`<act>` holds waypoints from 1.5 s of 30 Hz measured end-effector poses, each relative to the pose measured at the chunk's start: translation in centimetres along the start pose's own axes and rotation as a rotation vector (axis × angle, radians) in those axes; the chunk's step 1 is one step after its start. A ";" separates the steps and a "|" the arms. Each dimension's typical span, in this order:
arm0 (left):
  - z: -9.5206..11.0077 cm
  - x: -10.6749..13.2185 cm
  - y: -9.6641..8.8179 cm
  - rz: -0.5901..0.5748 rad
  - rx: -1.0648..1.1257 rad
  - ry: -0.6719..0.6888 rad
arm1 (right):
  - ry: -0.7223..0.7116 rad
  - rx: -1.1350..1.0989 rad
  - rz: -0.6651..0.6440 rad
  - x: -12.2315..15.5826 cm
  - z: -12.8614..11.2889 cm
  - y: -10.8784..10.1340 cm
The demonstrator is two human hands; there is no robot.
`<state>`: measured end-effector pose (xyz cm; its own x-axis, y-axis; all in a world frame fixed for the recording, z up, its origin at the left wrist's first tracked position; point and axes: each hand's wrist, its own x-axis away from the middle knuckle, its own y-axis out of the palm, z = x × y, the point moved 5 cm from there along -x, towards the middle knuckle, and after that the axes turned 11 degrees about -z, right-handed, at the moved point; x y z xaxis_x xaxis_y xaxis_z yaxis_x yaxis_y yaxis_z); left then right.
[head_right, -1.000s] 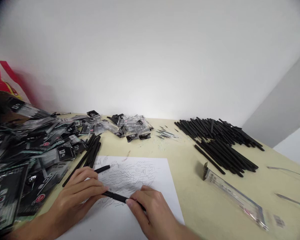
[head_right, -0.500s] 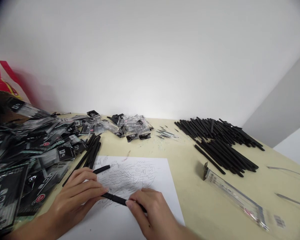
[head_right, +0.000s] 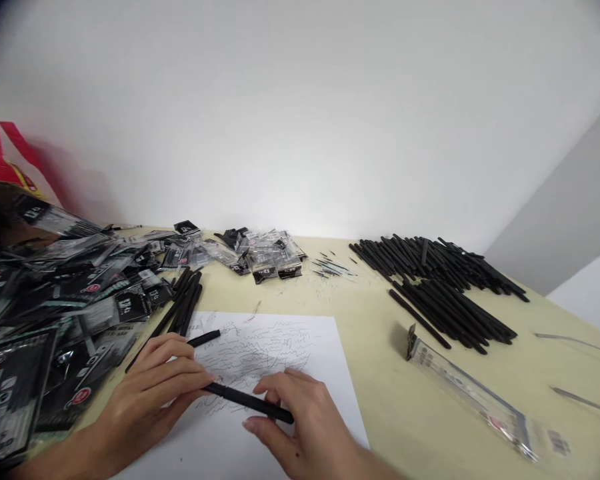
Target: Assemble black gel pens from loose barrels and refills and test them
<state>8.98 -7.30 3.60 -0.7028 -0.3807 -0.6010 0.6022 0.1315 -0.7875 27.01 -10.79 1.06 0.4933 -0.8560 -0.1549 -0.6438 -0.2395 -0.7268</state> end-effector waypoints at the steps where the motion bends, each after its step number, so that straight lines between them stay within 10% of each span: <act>1: 0.0 0.0 0.1 -0.004 0.002 0.000 | -0.006 0.008 0.007 0.0 0.0 0.0; 28: -0.1 0.0 0.4 -0.050 0.056 -0.016 | -0.106 0.161 0.049 0.1 -0.5 0.0; 37: 0.2 0.3 0.4 -0.007 0.003 -0.051 | 0.095 0.033 -0.183 -0.3 -0.1 0.8; 45: 0.1 0.1 1.2 -0.081 -0.086 -0.018 | -0.325 0.640 0.138 0.2 -1.9 -0.4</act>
<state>9.65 -7.24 2.62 -0.7403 -0.4097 -0.5331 0.5084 0.1777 -0.8426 26.28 -11.71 2.56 0.6448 -0.6562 -0.3920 -0.2934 0.2610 -0.9197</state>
